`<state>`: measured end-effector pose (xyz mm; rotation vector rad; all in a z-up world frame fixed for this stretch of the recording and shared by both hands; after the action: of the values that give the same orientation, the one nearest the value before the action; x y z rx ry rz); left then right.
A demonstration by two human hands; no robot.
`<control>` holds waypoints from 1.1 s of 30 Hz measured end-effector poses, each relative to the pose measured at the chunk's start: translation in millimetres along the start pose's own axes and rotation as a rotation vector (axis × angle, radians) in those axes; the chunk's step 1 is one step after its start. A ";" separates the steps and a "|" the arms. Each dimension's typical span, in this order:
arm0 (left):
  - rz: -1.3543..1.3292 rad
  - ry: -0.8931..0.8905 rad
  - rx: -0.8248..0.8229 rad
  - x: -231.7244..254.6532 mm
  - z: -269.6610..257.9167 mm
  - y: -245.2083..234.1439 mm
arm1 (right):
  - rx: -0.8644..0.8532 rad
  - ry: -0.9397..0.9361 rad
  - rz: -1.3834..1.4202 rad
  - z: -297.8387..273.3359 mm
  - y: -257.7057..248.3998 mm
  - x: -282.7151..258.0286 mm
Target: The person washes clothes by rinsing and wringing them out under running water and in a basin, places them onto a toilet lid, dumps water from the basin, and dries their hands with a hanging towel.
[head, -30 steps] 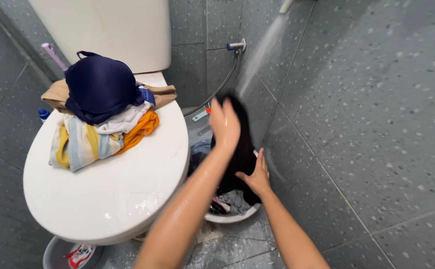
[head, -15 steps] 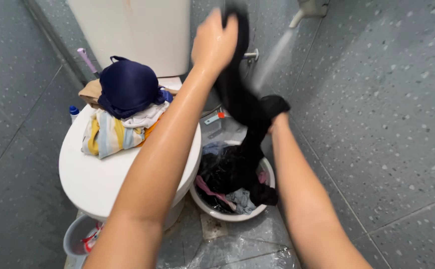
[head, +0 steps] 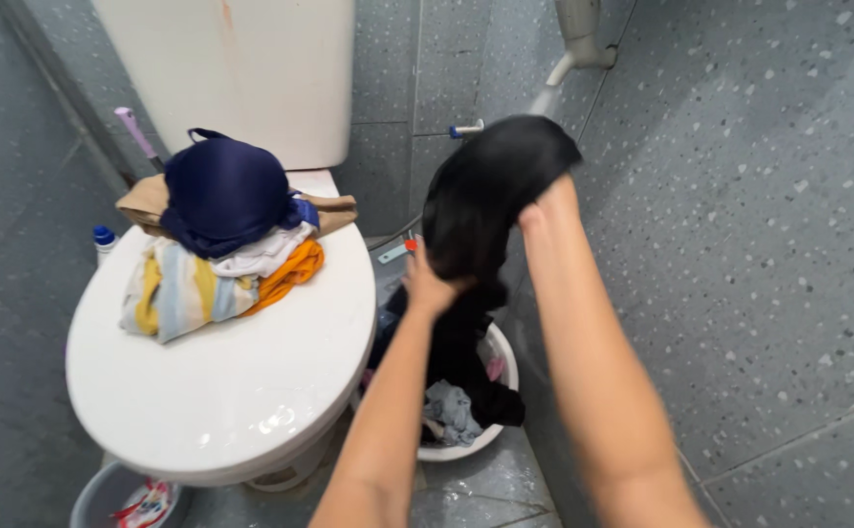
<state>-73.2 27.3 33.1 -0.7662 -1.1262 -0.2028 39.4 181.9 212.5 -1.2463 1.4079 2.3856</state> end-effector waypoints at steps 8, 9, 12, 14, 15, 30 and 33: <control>-0.316 -0.270 0.253 7.2 43.9 -51.3 | 0.498 0.530 0.016 -222.3 -204.4 185.8; -0.212 -0.111 0.274 31.0 38.8 -49.9 | 0.481 0.698 -0.293 -251.7 -212.3 218.3; -0.115 0.176 0.251 72.1 23.6 -40.6 | 0.291 0.674 0.281 -243.3 -165.1 266.5; -0.120 0.280 0.214 80.7 6.6 -43.4 | 0.232 0.606 0.502 -200.8 -138.4 267.8; -0.246 0.287 0.148 81.4 2.1 -46.0 | 0.182 0.537 0.500 -177.9 -128.1 265.5; -1.169 0.235 -0.024 69.5 -43.3 -151.0 | -0.262 0.081 0.407 -48.2 2.0 108.5; -1.403 -0.061 -0.067 38.2 -8.5 -126.2 | -0.280 0.000 0.197 -40.8 22.7 70.3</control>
<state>-114.6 -62.0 121.1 0.0941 -1.5537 -1.3898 6.9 116.8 169.8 -1.2140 1.2845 2.7956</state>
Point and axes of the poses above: each hand's wrist, its own z-axis towards the middle knuckle, its own y-axis out of the palm, x = y × z, the point moved 10 cm from there along z, towards the middle knuckle
